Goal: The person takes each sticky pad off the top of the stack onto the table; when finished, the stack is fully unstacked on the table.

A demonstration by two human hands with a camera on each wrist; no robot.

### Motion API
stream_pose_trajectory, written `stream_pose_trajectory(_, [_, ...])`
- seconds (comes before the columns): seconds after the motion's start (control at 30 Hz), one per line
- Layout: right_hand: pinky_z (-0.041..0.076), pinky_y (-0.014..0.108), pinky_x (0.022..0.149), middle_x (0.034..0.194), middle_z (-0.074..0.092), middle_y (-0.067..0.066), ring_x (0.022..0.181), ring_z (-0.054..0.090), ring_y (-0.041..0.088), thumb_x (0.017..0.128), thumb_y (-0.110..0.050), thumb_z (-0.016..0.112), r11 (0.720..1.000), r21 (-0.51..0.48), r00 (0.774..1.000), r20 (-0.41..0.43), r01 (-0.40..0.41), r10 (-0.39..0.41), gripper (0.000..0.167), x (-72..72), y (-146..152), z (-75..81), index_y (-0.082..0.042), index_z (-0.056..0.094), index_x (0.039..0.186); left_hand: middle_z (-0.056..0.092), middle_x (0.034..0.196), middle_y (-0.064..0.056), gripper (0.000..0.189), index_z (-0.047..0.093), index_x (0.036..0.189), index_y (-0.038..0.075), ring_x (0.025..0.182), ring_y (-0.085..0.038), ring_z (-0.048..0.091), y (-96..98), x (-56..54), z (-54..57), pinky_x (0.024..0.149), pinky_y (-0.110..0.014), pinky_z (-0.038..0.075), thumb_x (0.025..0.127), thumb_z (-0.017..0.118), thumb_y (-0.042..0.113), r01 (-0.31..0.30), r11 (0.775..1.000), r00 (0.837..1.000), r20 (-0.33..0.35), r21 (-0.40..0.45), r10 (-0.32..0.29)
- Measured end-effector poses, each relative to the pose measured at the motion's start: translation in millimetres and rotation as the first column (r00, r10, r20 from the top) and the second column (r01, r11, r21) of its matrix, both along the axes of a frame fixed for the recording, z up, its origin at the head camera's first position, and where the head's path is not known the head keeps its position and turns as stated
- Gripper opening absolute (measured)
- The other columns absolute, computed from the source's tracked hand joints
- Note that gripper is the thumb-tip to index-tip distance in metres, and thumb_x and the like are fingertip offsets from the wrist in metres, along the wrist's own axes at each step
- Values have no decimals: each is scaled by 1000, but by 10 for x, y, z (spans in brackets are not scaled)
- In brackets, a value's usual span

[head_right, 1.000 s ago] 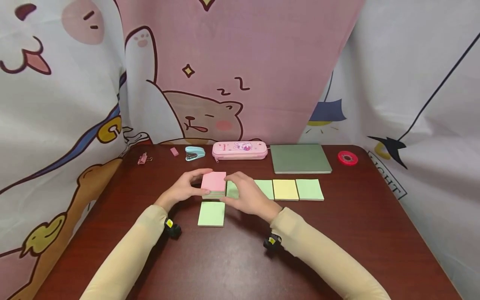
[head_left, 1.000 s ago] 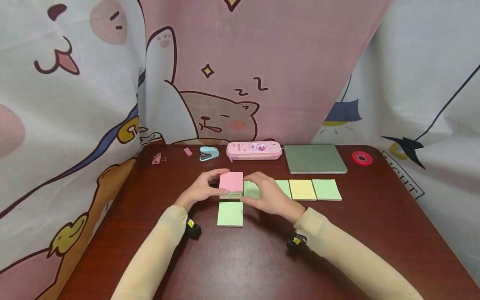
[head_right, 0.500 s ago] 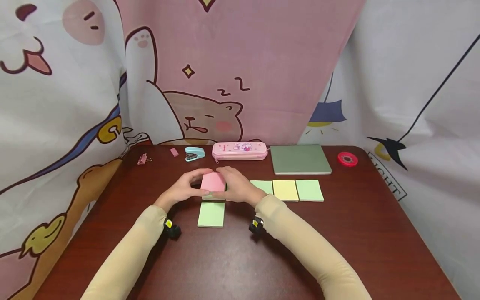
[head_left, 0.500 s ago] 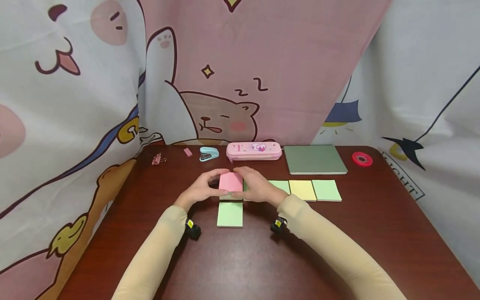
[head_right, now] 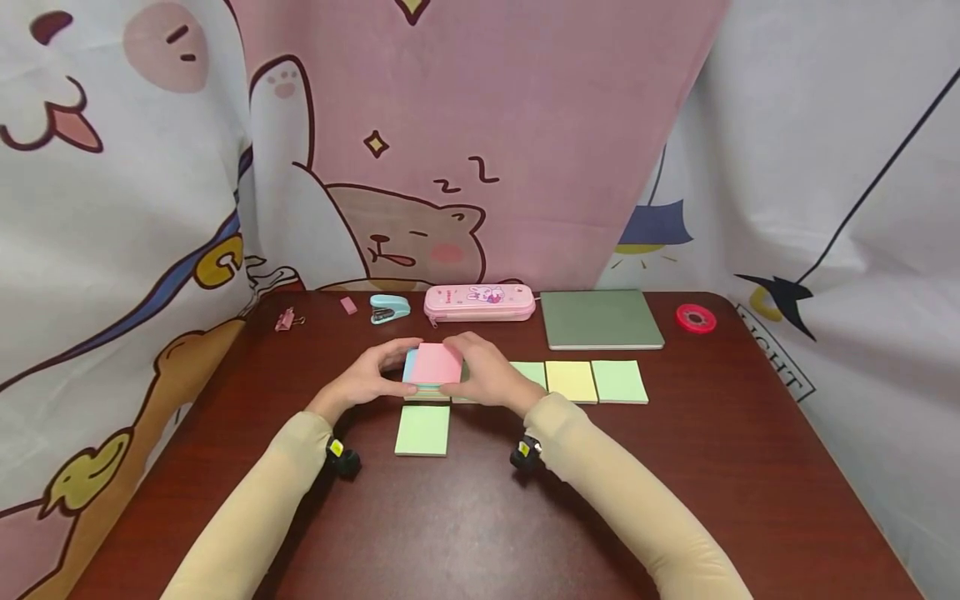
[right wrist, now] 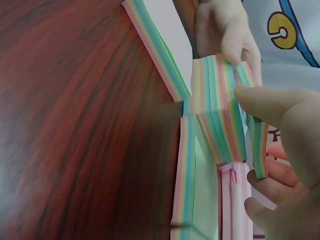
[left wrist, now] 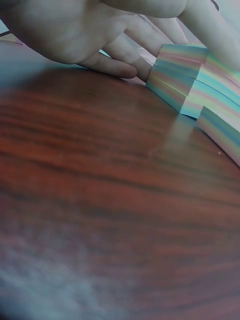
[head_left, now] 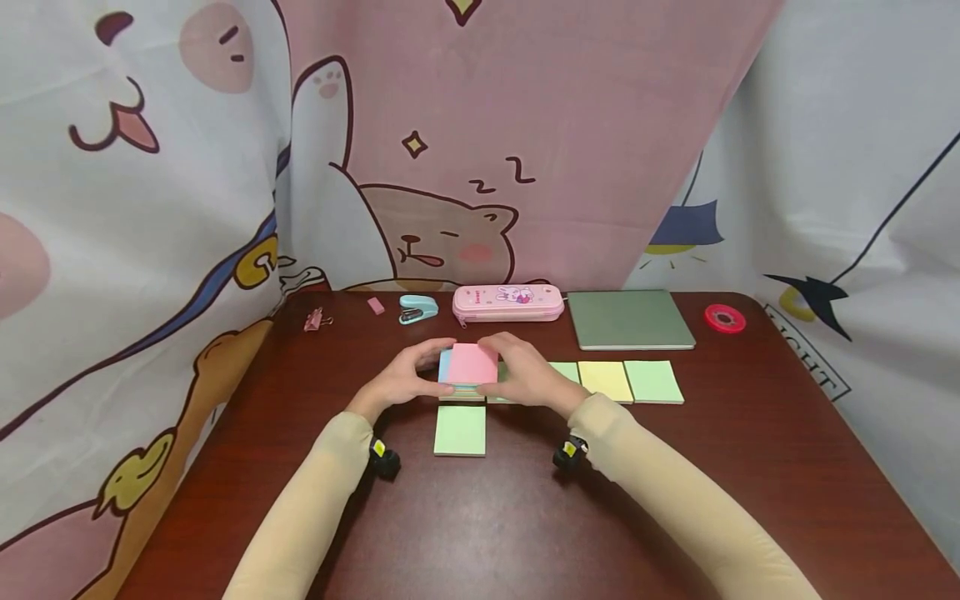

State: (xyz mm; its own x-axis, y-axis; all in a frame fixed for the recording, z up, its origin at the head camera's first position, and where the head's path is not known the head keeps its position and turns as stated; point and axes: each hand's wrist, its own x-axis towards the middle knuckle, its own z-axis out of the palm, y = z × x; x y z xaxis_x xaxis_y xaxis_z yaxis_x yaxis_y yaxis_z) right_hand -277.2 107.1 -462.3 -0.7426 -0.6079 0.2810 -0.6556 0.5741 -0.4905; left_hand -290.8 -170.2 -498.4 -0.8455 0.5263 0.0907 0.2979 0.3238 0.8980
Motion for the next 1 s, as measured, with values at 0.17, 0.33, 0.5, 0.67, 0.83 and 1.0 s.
stream_pose_trajectory(0.17, [53, 47, 105, 135, 65, 14, 122, 62, 28, 80, -30, 92, 999, -36, 999, 14, 33, -32, 76, 124, 228, 22, 3, 59, 141, 60, 148, -14, 76, 54, 151, 4, 135, -37, 56, 3, -3, -30, 115, -58, 42, 84, 89, 9, -7, 1000, 1000, 8, 14, 6])
stream_pose_trajectory(0.33, [51, 49, 108, 138, 64, 10, 127, 61, 26, 81, -32, 92, 997, -33, 997, 44, 63, -62, 76, 338, 459, 21, -2, 60, 142, 60, 148, -13, 76, 56, 151, 4, 136, -36, 56, 11, 7, -54, 115, -56, 43, 83, 90, 10, -13, 1000, 1000, -5, 7, 13])
stream_pose_trajectory(0.5, [52, 47, 107, 136, 65, 7, 126, 62, 24, 81, -32, 92, 999, -19, 997, 61, 43, -42, 75, 548, 606, -27, -3, 60, 142, 60, 149, -9, 76, 56, 151, 5, 138, -33, 56, 1, 14, -47, 116, -54, 43, 83, 91, 11, -19, 1000, 1000, -21, -12, 18])
stream_pose_trajectory(0.67, [52, 47, 107, 136, 66, 6, 126, 62, 22, 80, -31, 93, 1000, 3, 999, 44, 3, -4, 74, 721, 698, -77, -4, 61, 141, 59, 151, -7, 77, 55, 151, 5, 140, -32, 54, 2, 6, -29, 118, -52, 42, 83, 91, 13, -16, 1000, 1000, -26, -23, 16])
stream_pose_trajectory(0.83, [52, 45, 106, 134, 66, 3, 125, 62, 20, 80, -32, 93, 998, 50, 999, 22, -41, 40, 73, 841, 730, -139, -5, 61, 140, 57, 152, -6, 78, 55, 152, 6, 143, -32, 51, -3, 7, -22, 119, -53, 40, 83, 91, 15, -17, 999, 1000, -6, -27, 17])
stream_pose_trajectory(1.0, [53, 44, 104, 133, 66, 4, 124, 62, 20, 80, -33, 93, 994, 85, 998, 17, -68, 67, 74, 903, 717, -194, -3, 61, 139, 58, 152, -7, 78, 55, 152, 7, 143, -33, 51, -3, 18, -15, 119, -54, 40, 83, 91, 15, -26, 999, 1000, 6, -32, 26])
